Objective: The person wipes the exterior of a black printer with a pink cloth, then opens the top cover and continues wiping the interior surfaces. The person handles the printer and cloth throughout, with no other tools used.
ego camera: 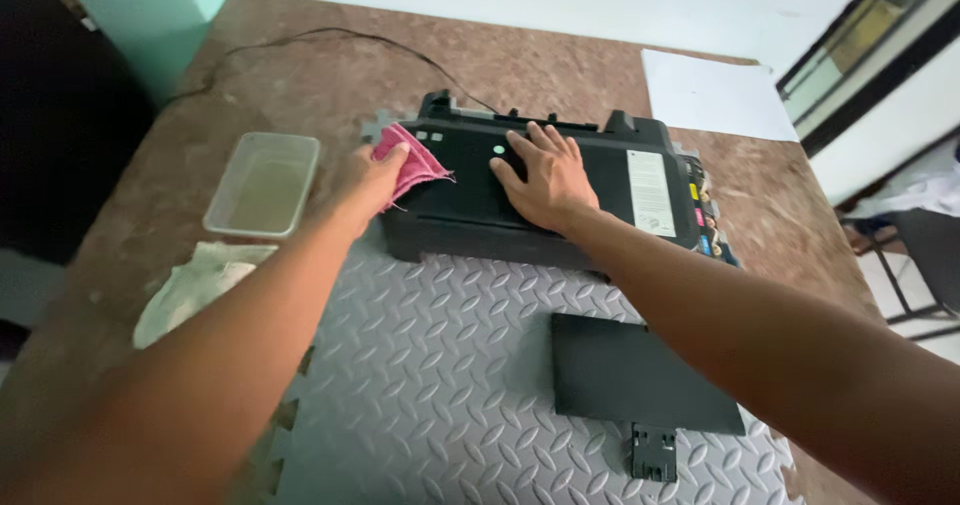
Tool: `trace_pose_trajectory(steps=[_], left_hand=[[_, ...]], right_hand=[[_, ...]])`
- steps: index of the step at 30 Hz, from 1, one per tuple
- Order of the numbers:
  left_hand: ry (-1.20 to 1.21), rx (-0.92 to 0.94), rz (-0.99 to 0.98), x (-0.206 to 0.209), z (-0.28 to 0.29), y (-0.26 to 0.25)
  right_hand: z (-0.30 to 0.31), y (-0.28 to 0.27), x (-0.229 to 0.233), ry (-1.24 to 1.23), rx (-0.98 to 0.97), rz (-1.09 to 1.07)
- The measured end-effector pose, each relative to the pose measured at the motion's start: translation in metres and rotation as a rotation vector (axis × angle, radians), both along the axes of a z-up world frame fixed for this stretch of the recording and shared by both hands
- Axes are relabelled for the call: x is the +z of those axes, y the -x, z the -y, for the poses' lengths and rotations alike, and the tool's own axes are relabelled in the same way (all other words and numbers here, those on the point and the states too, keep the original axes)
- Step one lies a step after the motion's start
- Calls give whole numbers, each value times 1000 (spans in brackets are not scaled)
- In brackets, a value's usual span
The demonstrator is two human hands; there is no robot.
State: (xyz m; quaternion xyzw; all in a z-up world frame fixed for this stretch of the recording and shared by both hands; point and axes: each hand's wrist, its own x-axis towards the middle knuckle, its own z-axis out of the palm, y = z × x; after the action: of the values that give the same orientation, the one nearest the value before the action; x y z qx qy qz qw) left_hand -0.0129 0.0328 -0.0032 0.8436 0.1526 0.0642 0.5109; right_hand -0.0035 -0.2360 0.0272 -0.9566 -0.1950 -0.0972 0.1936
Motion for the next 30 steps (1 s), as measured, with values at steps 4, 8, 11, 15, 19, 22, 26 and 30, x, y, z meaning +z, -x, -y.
trace_pose_trajectory(steps=[4, 8, 11, 15, 19, 22, 26, 30], left_hand=[[-84, 16, -3, -5, 1, 24], [-97, 131, 61, -15, 8, 42], [213, 223, 17, -24, 16, 57], [700, 311, -120, -32, 20, 55], [759, 236, -209, -37, 12, 35], [730, 120, -199, -38, -2, 20], [574, -72, -185, -41, -11, -9], [193, -181, -53, -52, -15, -50]], right_hand=[[-3, -2, 1, 2, 4, -1], [-3, -1, 0, 14, -18, 0], [-5, -1, 1, 15, -25, -17], [-5, 0, 2, 18, -45, -35], [-5, 5, 3, 52, -29, -15], [-10, 15, 4, 73, -66, -2], [-28, 39, 4, 72, -293, -64], [-48, 62, 2, -41, -524, -146]])
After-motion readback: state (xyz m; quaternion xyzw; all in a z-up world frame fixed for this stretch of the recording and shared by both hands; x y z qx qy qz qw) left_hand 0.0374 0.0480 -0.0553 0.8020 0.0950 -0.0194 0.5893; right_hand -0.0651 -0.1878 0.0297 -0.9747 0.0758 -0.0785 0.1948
